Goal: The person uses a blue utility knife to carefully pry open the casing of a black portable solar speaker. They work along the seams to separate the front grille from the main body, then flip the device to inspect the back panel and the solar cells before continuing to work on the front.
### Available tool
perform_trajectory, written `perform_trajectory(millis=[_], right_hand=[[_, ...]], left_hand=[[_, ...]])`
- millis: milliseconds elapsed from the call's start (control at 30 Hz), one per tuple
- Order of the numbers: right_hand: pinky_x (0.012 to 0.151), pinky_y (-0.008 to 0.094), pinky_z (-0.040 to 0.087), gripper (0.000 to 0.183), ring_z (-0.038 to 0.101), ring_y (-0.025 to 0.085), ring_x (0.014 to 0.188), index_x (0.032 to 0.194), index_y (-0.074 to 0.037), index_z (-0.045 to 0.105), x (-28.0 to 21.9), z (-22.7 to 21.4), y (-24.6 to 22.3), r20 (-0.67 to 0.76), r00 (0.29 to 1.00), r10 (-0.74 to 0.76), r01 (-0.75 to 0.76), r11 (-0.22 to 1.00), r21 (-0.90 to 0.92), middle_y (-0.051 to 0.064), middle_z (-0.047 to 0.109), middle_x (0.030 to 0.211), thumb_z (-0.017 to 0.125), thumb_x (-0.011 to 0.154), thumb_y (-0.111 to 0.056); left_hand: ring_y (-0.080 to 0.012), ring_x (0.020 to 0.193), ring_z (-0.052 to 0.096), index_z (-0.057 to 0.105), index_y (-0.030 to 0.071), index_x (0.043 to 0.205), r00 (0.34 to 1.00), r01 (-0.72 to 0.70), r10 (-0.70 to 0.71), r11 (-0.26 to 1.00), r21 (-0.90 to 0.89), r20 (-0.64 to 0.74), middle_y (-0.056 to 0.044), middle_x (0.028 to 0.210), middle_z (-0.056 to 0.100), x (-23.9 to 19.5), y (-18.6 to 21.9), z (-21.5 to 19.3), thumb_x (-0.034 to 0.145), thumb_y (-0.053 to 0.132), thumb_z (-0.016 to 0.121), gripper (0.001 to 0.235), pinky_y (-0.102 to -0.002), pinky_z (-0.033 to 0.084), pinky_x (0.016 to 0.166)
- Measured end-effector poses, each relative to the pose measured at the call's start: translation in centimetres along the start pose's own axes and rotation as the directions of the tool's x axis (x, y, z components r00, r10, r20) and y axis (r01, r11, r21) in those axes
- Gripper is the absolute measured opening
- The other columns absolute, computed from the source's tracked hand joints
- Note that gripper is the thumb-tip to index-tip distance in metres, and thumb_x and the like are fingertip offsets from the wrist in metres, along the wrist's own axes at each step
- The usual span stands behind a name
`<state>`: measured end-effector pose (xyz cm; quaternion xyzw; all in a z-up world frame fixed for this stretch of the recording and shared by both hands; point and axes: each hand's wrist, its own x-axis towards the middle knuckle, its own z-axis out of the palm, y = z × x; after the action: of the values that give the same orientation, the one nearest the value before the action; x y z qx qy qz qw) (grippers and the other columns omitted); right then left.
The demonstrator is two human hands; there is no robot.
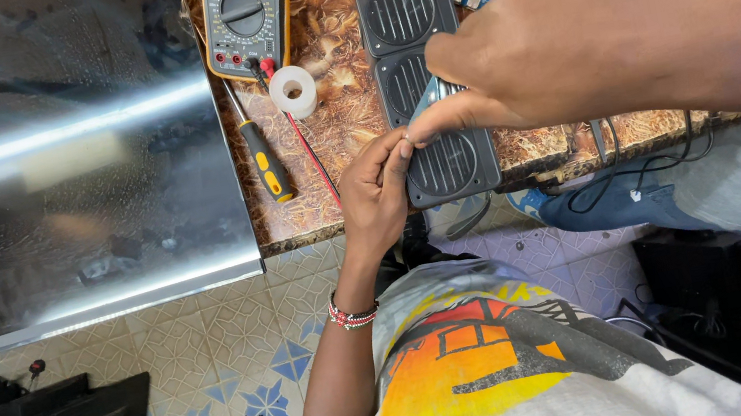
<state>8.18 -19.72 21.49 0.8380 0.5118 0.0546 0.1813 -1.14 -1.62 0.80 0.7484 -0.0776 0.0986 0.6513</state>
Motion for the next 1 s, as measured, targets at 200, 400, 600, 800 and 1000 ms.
perform_trajectory(millis=[200, 400, 600, 800, 1000], right_hand=[[0.054, 0.05, 0.058, 0.018, 0.067, 0.026, 0.078, 0.109, -0.026, 0.051, 0.2, -2.5, -0.4, 0.295, 0.947, -0.127, 0.064, 0.974, 0.215, 0.0, 0.052, 0.093, 0.057, 0.1, -0.04], [0.048, 0.045, 0.052, 0.038, 0.069, 0.028, 0.067, 0.111, -0.015, 0.059, -0.7, 0.9, -0.4, -0.125, 0.991, -0.035, 0.06, 0.977, 0.206, 0.003, 0.064, 0.083, 0.058, 0.108, -0.052], [0.049, 0.05, 0.044, 0.032, 0.061, 0.035, 0.047, 0.124, -0.018, 0.062, -0.4, 2.9, -2.7, -0.047, 0.95, 0.308, -0.232, 0.802, 0.551, 0.004, 0.053, 0.046, 0.059, 0.109, -0.047], [0.047, 0.031, 0.027, 0.031, 0.038, 0.012, 0.039, 0.115, -0.021, 0.069, 0.7, 1.4, -3.8, 0.221, 0.902, 0.37, -0.366, 0.386, 0.846, 0.0, 0.047, 0.039, 0.071, 0.093, -0.043], [0.043, 0.037, 0.051, 0.019, 0.062, 0.027, 0.043, 0.112, 0.0, 0.072, 1.3, 6.9, -5.8, -0.108, 0.937, 0.332, 0.006, 0.295, 0.956, 0.02, 0.064, 0.058, 0.064, 0.102, -0.014]], left_hand=[[-0.0152, 0.1, 0.07, 0.072, 0.011, 0.111, 1.0, 0.005, -0.005, 1.0, 0.016, -0.018, 0.0, 0.106, 0.075, 0.0, 1.0, 0.2, 0.107, 0.026, 0.051, 0.026, -0.03, 0.05, 0.089], [-0.014, 0.1, 0.07, 0.072, 0.012, 0.109, 0.996, 0.02, -0.015, 0.998, 0.059, -0.091, 0.002, 0.105, 0.076, -0.3, 1.2, 0.8, 0.107, 0.027, 0.052, 0.025, -0.029, 0.051, 0.088], [-0.0144, 0.098, 0.069, 0.073, 0.011, 0.11, 0.992, 0.034, -0.025, 0.996, 0.078, -0.123, 0.001, 0.105, 0.075, -0.5, 1.0, 1.1, 0.107, 0.026, 0.052, 0.026, -0.031, 0.05, 0.088], [-0.0025, 0.068, 0.033, 0.066, 0.015, 0.123, 0.943, 0.302, -0.329, 0.912, -0.276, -0.054, 0.011, 0.076, 0.047, -1.3, 1.6, 0.5, 0.105, 0.032, 0.057, 0.027, -0.02, 0.031, 0.065], [-0.0058, 0.061, 0.038, 0.049, 0.006, 0.146, 0.924, 0.356, -0.375, 0.913, -0.2, -0.068, 0.008, 0.072, 0.028, -3.0, 4.0, 0.6, 0.087, 0.017, 0.083, 0.069, -0.021, 0.037, 0.059]])
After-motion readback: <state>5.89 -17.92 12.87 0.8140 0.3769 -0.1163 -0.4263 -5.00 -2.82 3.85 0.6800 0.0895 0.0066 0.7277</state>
